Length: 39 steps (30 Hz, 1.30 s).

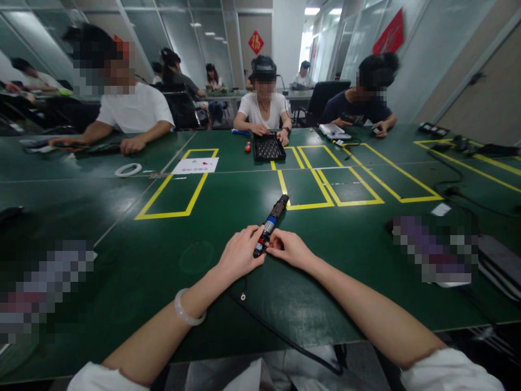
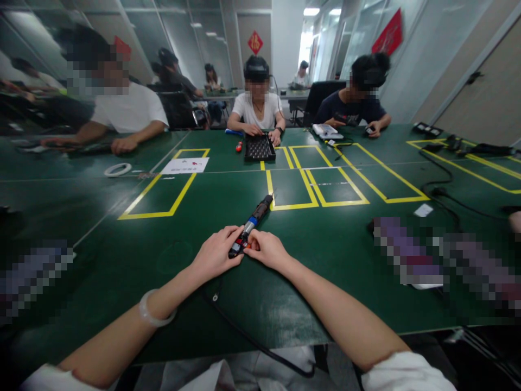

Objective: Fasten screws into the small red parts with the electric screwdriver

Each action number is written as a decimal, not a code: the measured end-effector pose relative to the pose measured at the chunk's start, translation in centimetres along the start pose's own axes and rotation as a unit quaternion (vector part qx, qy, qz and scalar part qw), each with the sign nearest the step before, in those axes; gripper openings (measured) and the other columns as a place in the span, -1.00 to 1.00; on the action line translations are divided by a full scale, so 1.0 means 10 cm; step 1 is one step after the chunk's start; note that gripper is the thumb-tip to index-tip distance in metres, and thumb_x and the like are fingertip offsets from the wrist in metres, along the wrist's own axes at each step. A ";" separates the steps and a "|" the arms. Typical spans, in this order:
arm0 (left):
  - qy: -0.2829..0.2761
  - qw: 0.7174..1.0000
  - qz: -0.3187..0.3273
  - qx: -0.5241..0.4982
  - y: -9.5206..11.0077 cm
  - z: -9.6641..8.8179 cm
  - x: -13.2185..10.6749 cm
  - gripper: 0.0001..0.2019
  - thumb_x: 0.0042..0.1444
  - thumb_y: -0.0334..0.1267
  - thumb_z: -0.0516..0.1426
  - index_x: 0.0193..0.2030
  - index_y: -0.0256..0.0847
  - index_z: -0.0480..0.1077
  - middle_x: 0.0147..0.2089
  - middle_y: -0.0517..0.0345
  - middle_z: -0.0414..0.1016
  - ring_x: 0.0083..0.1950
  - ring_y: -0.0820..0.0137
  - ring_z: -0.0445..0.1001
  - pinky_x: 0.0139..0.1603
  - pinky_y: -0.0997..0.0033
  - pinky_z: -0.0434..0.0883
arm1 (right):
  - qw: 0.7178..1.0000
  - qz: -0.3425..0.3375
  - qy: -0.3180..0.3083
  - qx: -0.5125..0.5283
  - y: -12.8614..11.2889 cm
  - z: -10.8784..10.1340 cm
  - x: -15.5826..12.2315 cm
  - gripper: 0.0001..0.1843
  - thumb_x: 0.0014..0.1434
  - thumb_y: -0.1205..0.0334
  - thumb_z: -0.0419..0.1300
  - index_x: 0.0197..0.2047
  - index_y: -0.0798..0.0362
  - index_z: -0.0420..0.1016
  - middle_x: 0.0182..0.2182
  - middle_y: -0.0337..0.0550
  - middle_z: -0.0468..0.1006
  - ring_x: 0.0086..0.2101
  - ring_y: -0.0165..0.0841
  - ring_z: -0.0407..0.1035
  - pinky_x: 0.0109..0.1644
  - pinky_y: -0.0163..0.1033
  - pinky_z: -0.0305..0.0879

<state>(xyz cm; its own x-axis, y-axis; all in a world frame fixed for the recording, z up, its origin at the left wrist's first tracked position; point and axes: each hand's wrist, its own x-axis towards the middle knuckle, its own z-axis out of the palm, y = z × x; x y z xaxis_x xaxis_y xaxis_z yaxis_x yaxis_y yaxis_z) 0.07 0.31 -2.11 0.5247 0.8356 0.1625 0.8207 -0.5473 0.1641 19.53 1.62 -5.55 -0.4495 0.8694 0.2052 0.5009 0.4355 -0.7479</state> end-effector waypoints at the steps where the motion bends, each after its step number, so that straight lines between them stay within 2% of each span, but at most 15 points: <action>1: -0.001 1.000 0.003 0.000 0.00 0.01 0.00 -0.36 0.05 -0.14 0.12 0.29 -0.18 0.11 0.17 -0.08 0.27 0.04 0.13 0.36 0.01 0.17 0.34 | 1.000 0.000 -0.003 0.004 0.01 0.00 0.00 -0.81 0.07 0.23 0.27 -0.35 0.04 0.29 -0.53 -0.32 0.40 -0.52 -0.44 0.27 -0.41 -0.37 0.13; 7: -0.003 1.000 0.004 -0.012 0.01 0.02 -0.01 -0.37 0.08 -0.14 0.10 0.30 -0.15 0.08 0.17 -0.08 0.25 0.05 0.15 0.35 0.02 0.19 0.33 | 0.998 -0.014 -0.009 0.056 -0.02 0.00 0.00 -0.81 0.10 0.28 0.24 -0.27 0.03 0.27 -0.58 -0.41 0.29 -0.57 -0.48 0.19 -0.44 -0.39 0.10; 12: 0.000 1.000 0.000 0.001 0.04 0.02 -0.01 -0.39 0.15 -0.08 0.05 0.32 -0.16 0.05 0.17 -0.10 0.24 0.04 0.16 0.36 -0.01 0.21 0.34 | 0.997 -0.027 -0.008 0.071 -0.04 -0.02 -0.01 -0.93 0.16 0.28 0.18 -0.28 0.07 0.37 -0.53 -0.32 0.37 -0.53 -0.47 0.26 -0.40 -0.39 0.16; 16: 0.012 1.000 -0.018 0.020 0.08 0.05 -0.01 -0.41 0.20 -0.03 0.01 0.32 -0.18 0.04 0.15 -0.10 0.25 0.04 0.17 0.35 -0.01 0.21 0.33 | 0.997 -0.040 0.000 0.060 -0.05 -0.03 -0.03 -0.90 0.22 0.26 0.13 -0.24 0.10 0.42 -0.49 -0.27 0.43 -0.51 -0.46 0.28 -0.39 -0.39 0.17; 21: 0.021 0.999 -0.037 0.034 0.10 0.08 0.01 -0.43 0.21 -0.06 0.01 0.33 -0.14 0.03 0.15 -0.07 0.25 0.06 0.20 0.33 0.00 0.24 0.33 | 0.997 -0.053 0.003 0.054 -0.06 -0.02 -0.03 -0.87 0.24 0.23 0.11 -0.23 0.11 0.43 -0.49 -0.27 0.41 -0.51 -0.46 0.26 -0.39 -0.39 0.15; 28: 0.011 0.998 -0.042 0.038 0.06 0.03 0.03 -0.45 0.23 -0.06 -0.01 0.33 -0.15 0.05 0.14 -0.07 0.26 0.04 0.20 0.31 -0.04 0.26 0.34 | 0.998 -0.043 0.002 0.048 -0.05 -0.04 -0.04 -0.85 0.23 0.26 0.12 -0.14 0.08 0.43 -0.50 -0.30 0.38 -0.51 -0.46 0.24 -0.39 -0.38 0.13; 31: 0.012 0.998 -0.050 0.048 -0.04 0.02 0.05 -0.44 0.23 -0.03 0.00 0.32 -0.16 0.05 0.15 -0.09 0.25 0.04 0.19 0.31 -0.05 0.26 0.34 | 0.998 -0.035 0.000 0.053 -0.06 -0.06 -0.05 -0.84 0.22 0.28 0.12 -0.14 0.09 0.43 -0.51 -0.31 0.37 -0.51 -0.47 0.24 -0.38 -0.38 0.14; 34: 0.015 0.996 -0.069 0.063 -0.22 0.00 0.06 -0.42 0.22 -0.02 0.00 0.33 -0.17 0.06 0.15 -0.10 0.25 0.04 0.17 0.31 -0.05 0.27 0.34 | 0.998 -0.032 -0.008 0.056 -0.06 -0.08 -0.05 -0.85 0.22 0.28 0.12 -0.15 0.09 0.43 -0.50 -0.30 0.37 -0.50 -0.47 0.24 -0.37 -0.38 0.14; 39: 0.005 0.985 -0.150 0.087 -0.76 -0.07 0.08 -0.40 0.21 0.03 -0.02 0.33 -0.19 0.06 0.17 -0.15 0.23 0.04 0.12 0.32 -0.06 0.23 0.34 | 0.998 -0.028 -0.017 0.046 -0.05 -0.09 -0.05 -0.86 0.23 0.27 0.11 -0.18 0.09 0.46 -0.49 -0.28 0.41 -0.49 -0.46 0.27 -0.37 -0.38 0.14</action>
<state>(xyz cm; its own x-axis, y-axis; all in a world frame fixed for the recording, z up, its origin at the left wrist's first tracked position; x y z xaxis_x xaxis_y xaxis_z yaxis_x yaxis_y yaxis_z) -5.89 5.11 -2.58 0.2512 0.9576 0.1414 0.9653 -0.2586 0.0362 20.13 1.20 -4.76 -0.5016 0.8345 0.2280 0.4043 0.4591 -0.7910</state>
